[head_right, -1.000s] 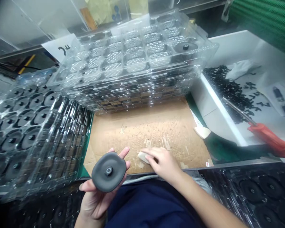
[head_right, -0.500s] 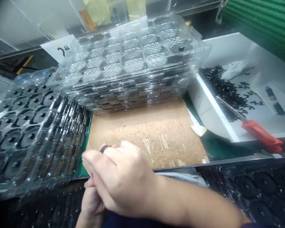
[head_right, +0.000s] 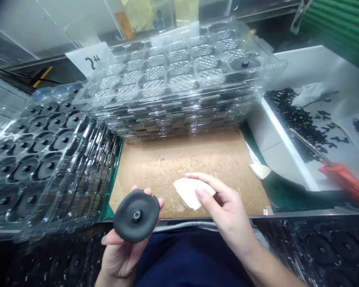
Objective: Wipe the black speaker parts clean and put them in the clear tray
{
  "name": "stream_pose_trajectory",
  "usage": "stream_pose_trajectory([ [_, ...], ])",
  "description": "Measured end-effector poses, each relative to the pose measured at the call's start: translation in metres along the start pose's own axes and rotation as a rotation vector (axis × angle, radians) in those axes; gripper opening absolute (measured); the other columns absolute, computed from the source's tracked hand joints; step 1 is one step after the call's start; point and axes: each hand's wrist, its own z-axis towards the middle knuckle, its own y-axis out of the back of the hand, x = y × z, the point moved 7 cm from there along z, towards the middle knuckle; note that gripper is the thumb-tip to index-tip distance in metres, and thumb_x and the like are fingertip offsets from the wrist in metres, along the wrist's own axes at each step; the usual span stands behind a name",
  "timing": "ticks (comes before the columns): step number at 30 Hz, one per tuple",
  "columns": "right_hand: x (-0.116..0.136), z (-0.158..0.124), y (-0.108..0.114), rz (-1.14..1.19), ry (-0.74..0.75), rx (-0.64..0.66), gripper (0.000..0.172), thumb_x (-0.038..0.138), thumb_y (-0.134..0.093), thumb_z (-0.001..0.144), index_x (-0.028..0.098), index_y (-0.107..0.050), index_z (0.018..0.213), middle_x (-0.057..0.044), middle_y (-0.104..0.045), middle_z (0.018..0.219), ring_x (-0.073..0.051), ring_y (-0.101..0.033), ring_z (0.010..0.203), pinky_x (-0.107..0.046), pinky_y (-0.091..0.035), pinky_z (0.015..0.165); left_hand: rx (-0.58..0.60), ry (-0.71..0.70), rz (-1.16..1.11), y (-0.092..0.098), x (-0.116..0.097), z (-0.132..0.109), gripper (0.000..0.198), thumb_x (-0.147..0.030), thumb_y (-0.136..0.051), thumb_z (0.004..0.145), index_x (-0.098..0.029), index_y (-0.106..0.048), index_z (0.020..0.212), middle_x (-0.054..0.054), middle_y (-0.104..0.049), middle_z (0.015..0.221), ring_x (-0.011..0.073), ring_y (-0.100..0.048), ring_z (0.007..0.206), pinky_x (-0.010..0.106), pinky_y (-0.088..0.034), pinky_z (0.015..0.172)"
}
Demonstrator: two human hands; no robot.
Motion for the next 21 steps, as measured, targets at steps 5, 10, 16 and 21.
stream_pose_trajectory([
  [5,-0.011,0.0,-0.017,-0.016,-0.102,0.121,0.025,0.034,-0.054,0.087,0.024,-0.064,0.108,-0.004,-0.065,0.109,-0.021,-0.06,0.1,-0.03,-0.051,0.083,0.066,0.039,-0.028,0.0,0.004,-0.002,0.054,-0.044,-0.074,0.057,-0.033,-0.063,0.109,-0.001,-0.065,0.116,0.0229,-0.06,0.105,0.034,-0.041,0.099],
  [10,-0.014,-0.002,-0.03,-0.071,-0.121,0.228,0.026,0.037,-0.052,0.088,0.025,-0.064,0.107,-0.004,-0.064,0.111,-0.021,-0.059,0.101,-0.033,-0.048,0.089,0.159,0.053,-0.078,0.0,0.007,-0.003,0.054,-0.041,-0.07,0.064,-0.033,-0.059,0.116,-0.001,-0.061,0.123,0.0218,-0.057,0.11,0.026,-0.044,0.095],
  [16,-0.013,-0.003,-0.032,-0.084,-0.103,0.248,0.026,0.035,-0.051,0.088,0.023,-0.064,0.107,-0.004,-0.065,0.11,-0.021,-0.06,0.101,-0.033,-0.048,0.088,0.211,0.071,-0.089,-0.003,0.009,-0.005,0.053,-0.041,-0.068,0.067,-0.034,-0.056,0.119,-0.002,-0.059,0.126,0.0216,-0.054,0.114,0.027,-0.042,0.098],
  [21,-0.011,-0.005,-0.037,-0.066,-0.091,0.284,0.024,0.031,-0.051,0.088,0.022,-0.063,0.107,-0.003,-0.065,0.11,-0.019,-0.059,0.104,-0.03,-0.048,0.087,0.2,0.087,-0.091,-0.003,0.01,-0.007,0.053,-0.038,-0.069,0.067,-0.034,-0.056,0.119,-0.003,-0.059,0.125,0.0229,-0.054,0.114,0.027,-0.043,0.097],
])
